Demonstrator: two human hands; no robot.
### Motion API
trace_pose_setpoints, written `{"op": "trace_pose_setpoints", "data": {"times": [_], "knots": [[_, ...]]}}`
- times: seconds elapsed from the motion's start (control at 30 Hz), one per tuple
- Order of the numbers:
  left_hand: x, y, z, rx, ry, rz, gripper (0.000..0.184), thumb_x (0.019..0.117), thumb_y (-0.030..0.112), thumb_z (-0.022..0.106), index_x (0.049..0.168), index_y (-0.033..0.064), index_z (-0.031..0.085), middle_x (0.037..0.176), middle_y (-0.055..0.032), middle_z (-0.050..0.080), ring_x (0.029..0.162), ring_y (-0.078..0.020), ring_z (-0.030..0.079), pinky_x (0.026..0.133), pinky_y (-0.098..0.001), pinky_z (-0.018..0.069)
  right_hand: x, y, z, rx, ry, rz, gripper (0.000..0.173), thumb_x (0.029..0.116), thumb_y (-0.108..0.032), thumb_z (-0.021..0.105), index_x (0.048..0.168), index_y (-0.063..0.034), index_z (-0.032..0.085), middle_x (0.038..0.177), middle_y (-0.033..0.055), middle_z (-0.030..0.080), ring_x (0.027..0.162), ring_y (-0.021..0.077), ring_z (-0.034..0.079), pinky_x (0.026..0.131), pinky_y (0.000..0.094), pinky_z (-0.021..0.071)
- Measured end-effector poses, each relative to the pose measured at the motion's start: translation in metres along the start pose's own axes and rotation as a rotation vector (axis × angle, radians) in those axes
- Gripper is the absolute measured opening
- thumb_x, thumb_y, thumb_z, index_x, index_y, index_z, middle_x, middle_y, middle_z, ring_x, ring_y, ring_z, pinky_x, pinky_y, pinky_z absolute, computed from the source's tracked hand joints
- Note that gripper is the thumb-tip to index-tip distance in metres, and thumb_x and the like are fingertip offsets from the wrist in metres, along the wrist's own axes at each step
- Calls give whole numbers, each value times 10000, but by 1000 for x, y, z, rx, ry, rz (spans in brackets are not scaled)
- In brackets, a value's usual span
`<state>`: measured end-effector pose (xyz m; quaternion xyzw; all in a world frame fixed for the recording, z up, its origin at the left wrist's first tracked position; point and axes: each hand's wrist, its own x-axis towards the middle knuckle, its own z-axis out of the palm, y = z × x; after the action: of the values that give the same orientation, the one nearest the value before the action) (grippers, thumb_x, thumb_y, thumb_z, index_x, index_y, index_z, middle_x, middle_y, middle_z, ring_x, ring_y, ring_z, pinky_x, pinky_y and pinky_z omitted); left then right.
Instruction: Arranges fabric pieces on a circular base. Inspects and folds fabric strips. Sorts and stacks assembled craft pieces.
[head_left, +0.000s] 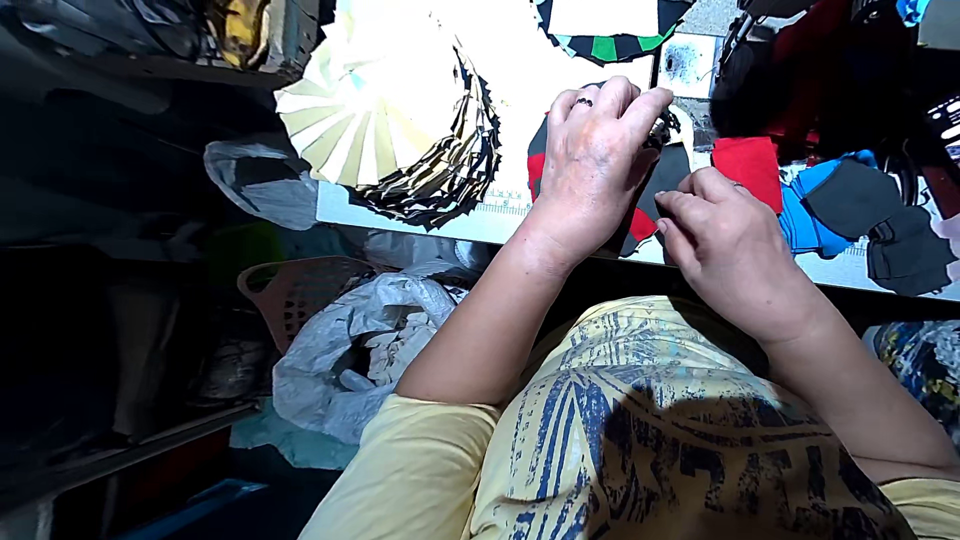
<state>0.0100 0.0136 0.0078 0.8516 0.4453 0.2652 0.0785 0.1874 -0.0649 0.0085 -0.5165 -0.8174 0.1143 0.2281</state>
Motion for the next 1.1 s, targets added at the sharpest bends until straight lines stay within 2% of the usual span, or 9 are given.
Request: {"op": "trace_pose_setpoints", "data": {"times": [0.07, 0.17, 0.2, 0.3, 0.4, 0.57, 0.67, 0.9, 1.1], "knots": [[-3, 4, -5, -13, 19, 14, 290, 1001, 199, 637, 1272, 114, 702, 1139, -122, 673, 1106, -282, 633, 1079, -543, 385, -7, 9, -13, 119, 76, 4, 243, 1020, -105, 583, 1171, 9, 735, 1048, 156, 670, 910, 243, 664, 794, 367, 575], [-10, 16, -8, -22, 74, 21, 233, 1032, 177, 579, 1184, 84, 729, 1172, -133, 681, 1155, -292, 627, 1081, -541, 402, -19, 30, -36, 127, 204, 13, 206, 1012, -60, 588, 1113, 33, 742, 1051, 186, 690, 957, 232, 677, 836, 338, 572], [-13, 21, -6, -22, 61, 16, 240, 1038, 172, 559, 1183, 84, 729, 1219, -137, 681, 1222, -305, 611, 1109, -561, 392, -23, 38, -42, 116, 234, 15, 198, 1007, -48, 592, 1103, 34, 746, 1057, 190, 693, 973, 229, 676, 855, 324, 566], [-20, 31, 7, 26, -61, -19, 325, 1063, 199, 493, 1323, 94, 657, 1491, -155, 557, 1469, -362, 424, 1204, -642, 263, -34, 51, -53, 100, 246, 11, 190, 995, -29, 611, 1119, 22, 747, 1098, 179, 684, 1005, 210, 667, 877, 293, 551], [-26, 31, 24, 109, -191, -66, 473, 1095, 300, 385, 1520, 120, 490, 1652, -133, 357, 1557, -343, 258, 1233, -642, 163, -40, 52, -55, 107, 204, -45, 175, 982, -27, 630, 1100, 12, 754, 1107, 162, 697, 1027, 219, 676, 897, 327, 562], [-29, 23, 27, 139, -248, -40, 535, 1087, 331, 307, 1580, 157, 416, 1683, -98, 301, 1573, -321, 217, 1240, -632, 142, -40, 56, -43, 61, 80, -97, 174, 958, -39, 663, 1093, 34, 745, 1137, 192, 687, 1103, 317, 646, 960, 423, 529], [-29, 15, 26, 120, -253, 28, 531, 1084, 324, 304, 1574, 160, 427, 1676, -94, 319, 1569, -315, 231, 1233, -634, 153, -39, 61, -38, 40, 98, -114, 141, 956, -27, 676, 1058, 29, 756, 1106, 194, 699, 1087, 330, 654, 941, 418, 540], [-27, 4, 18, 54, -332, 97, 550, 1085, 348, 269, 1588, 177, 409, 1685, -81, 301, 1579, -295, 202, 1240, -650, 110, -39, 64, -34, 31, 137, -138, 126, 966, -2, 660, 1027, 23, 767, 1068, 182, 707, 1066, 321, 661, 925, 412, 544], [-28, 6, 10, -15, -304, 105, 539, 1094, 354, 321, 1598, 174, 382, 1694, -105, 270, 1585, -293, 179, 1234, -668, 83, -39, 65, -34, 13, 132, -156, 130, 986, -19, 637, 1015, 34, 752, 1071, 191, 705, 1072, 330, 660, 932, 420, 540]]}}
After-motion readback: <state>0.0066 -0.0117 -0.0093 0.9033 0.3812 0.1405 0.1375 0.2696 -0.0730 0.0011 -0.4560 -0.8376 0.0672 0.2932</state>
